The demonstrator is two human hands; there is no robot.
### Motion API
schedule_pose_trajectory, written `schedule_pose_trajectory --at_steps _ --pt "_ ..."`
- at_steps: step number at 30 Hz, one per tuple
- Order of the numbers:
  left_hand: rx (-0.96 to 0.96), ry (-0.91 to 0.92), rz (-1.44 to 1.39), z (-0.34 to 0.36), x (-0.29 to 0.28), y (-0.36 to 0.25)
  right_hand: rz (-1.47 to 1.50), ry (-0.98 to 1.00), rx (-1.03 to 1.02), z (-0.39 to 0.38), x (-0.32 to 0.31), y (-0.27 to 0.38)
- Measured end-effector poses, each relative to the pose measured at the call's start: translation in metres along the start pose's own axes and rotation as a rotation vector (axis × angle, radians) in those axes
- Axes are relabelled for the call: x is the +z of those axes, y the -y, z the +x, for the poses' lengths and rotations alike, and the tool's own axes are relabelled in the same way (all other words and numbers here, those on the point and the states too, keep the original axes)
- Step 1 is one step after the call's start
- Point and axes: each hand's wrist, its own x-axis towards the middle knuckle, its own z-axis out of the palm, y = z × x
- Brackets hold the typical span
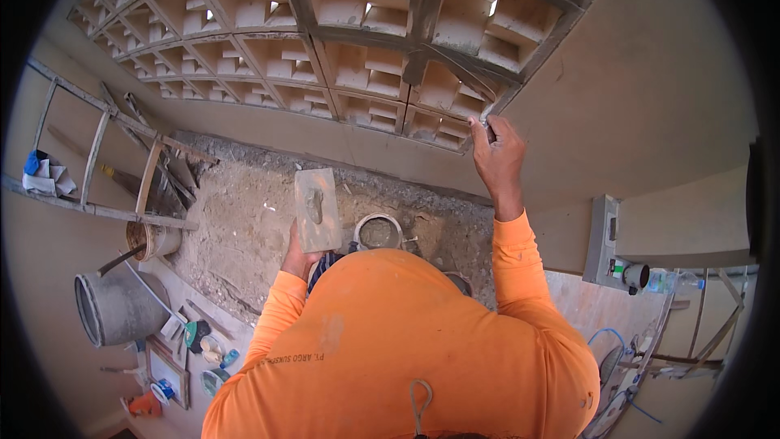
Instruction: The person applies plaster to a ceiling grid using a brush and trowel. They repeatedly dip the brush into a bucket of plaster and spread it across the ceiling surface, then use a trowel to smooth the applied material.
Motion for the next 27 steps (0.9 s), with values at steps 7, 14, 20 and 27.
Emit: schedule_pose_trajectory --at_steps 7,14,20,27 --pt "0.045 -0.074 -0.003 -0.014 0.012 -0.008 0.056 0.196 0.137 -0.042 0.075 -0.071" --pt "0.076 -0.087 0.008 -0.025 0.003 -0.02 0.19 0.161 0.136 -0.053 0.138 -0.108" --pt "0.09 -0.042 -0.024 -0.024 -0.002 -0.022 0.205 0.119 0.104 -0.042 0.147 -0.12" --pt "0.1 -0.054 -0.004 -0.023 -0.005 -0.018 0.28 0.168 0.213 -0.061 0.136 -0.12"
